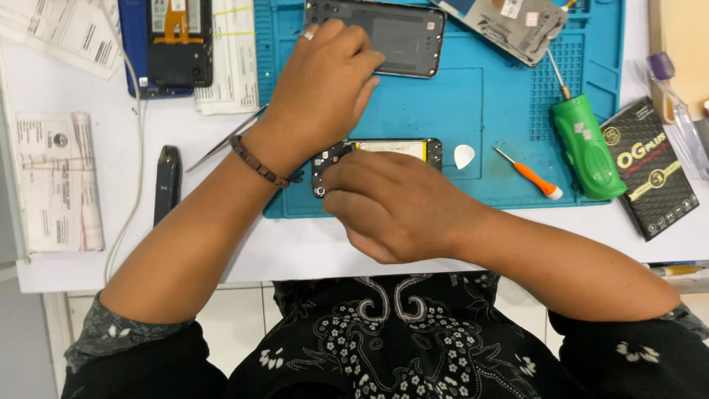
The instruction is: The person disassembles a smartphone by removing screws from the internal frame using a screwdriver and places them on a blue mat. The person then reassembles the device by screwing the components back together and closes the back cover.
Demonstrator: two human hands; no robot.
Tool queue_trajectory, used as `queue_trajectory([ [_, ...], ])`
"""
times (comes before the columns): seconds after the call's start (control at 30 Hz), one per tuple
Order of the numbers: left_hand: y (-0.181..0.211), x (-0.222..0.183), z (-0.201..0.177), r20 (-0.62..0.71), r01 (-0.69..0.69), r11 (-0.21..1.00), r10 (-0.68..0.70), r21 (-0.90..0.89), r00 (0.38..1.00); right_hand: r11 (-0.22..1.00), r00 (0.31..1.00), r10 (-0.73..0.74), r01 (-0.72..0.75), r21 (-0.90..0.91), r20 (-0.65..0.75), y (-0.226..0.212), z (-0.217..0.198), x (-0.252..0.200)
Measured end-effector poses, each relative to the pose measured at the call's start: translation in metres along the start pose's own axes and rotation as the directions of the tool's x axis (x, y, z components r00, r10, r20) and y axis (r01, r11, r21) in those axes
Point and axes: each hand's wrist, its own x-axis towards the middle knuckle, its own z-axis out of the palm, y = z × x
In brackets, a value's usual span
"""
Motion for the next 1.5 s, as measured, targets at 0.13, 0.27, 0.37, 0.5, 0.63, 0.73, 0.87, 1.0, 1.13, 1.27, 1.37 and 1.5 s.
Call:
queue_trajectory([
  [0.13,0.002,0.003,0.008,-0.029,-0.038,0.996,0.04,0.083,0.999,0.999,0.998,-0.016,0.013,-0.043,-0.056,0.003,0.006,-0.007],
  [0.27,0.004,0.008,0.006,-0.033,-0.043,0.992,0.047,0.118,0.998,0.977,0.994,-0.061,0.04,-0.208,-0.096,0.003,0.003,-0.008],
  [0.37,0.004,0.013,0.003,0.057,-0.032,0.989,0.024,0.147,0.998,0.994,1.0,-0.024,0.022,0.11,0.011,0.002,-0.002,-0.004],
  [0.5,0.004,0.027,-0.002,0.172,0.087,0.996,-0.084,-0.012,0.982,1.0,1.0,-0.01,0.01,0.007,-0.008,0.002,0.004,-0.007],
  [0.63,-0.001,0.042,-0.011,0.408,0.251,0.961,-0.185,-0.113,0.894,0.978,0.984,-0.055,0.02,-0.207,-0.168,0.003,0.003,-0.007],
  [0.73,0.001,0.052,-0.018,0.504,0.293,0.95,-0.203,-0.105,0.839,0.987,0.989,-0.042,0.019,-0.16,-0.142,0.002,0.0,-0.008],
  [0.87,-0.003,0.056,-0.017,0.537,0.265,0.962,-0.185,-0.074,0.823,0.992,0.984,-0.007,-0.015,-0.124,-0.176,0.0,0.009,-0.012],
  [1.0,-0.005,0.06,-0.016,0.554,0.233,0.968,-0.147,-0.088,0.819,0.967,0.967,-0.026,-0.04,-0.251,-0.253,0.002,0.011,-0.017],
  [1.13,-0.003,0.062,-0.019,0.602,0.309,0.949,-0.211,-0.063,0.77,0.987,0.983,-0.001,-0.029,-0.156,-0.185,0.001,0.003,-0.016],
  [1.27,0.001,0.06,-0.02,0.596,0.34,0.939,-0.246,-0.048,0.764,0.993,0.977,0.035,-0.058,-0.103,-0.21,-0.002,0.009,-0.018],
  [1.37,0.003,0.058,-0.02,0.59,0.307,0.951,-0.23,-0.031,0.774,0.982,0.974,0.027,-0.069,-0.178,-0.226,0.002,0.018,-0.023],
  [1.5,0.006,0.058,-0.019,0.609,0.308,0.951,-0.256,0.02,0.751,0.988,0.973,-0.01,-0.026,-0.154,-0.23,-0.001,0.005,-0.017],
])
